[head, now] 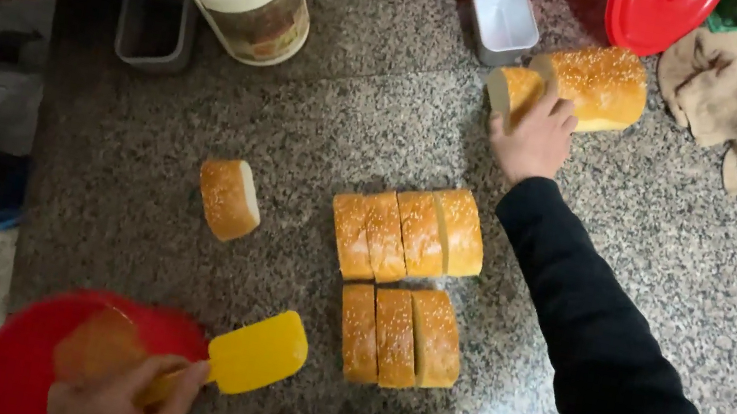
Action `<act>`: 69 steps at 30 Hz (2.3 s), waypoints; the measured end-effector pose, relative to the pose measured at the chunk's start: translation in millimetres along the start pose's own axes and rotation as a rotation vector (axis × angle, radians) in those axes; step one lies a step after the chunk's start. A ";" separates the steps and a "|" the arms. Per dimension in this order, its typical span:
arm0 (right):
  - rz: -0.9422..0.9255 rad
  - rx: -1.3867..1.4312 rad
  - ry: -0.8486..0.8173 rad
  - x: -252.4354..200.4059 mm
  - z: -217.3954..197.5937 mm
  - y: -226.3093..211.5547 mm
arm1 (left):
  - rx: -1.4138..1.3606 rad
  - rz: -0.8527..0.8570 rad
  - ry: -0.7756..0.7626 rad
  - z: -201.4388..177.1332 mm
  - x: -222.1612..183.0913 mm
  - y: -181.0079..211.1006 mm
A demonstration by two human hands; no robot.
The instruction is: The person is using a yellow spatula to spread a yellow liquid, likely butter or egg wash, onto individual slices of bread in a bakery production area.
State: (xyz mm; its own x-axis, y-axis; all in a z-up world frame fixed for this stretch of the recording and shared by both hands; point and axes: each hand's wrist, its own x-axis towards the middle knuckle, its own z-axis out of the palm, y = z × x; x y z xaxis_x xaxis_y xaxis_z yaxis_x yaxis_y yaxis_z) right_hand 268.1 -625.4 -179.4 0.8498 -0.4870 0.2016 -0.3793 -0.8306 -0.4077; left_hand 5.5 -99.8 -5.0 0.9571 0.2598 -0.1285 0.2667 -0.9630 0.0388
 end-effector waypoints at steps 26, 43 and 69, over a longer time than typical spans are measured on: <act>-0.135 0.354 -0.513 -157.7 58.6 -253.6 | -0.471 0.082 0.098 -28.7 -28.2 -64.6; -0.264 0.322 0.099 -37.2 2.5 -45.8 | -0.282 0.211 0.393 -21.0 4.4 -86.6; 0.093 -0.201 -0.237 39.9 6.6 -10.0 | -0.228 -0.102 0.096 -55.7 -6.4 43.1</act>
State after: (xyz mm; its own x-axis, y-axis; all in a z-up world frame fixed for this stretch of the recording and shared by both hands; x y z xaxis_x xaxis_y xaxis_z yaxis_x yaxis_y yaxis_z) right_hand 308.2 -634.7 -173.1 0.8609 -0.5063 -0.0506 -0.5037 -0.8339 -0.2257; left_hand 17.2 -139.0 52.6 0.9272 0.3712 -0.0495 0.3711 -0.8932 0.2540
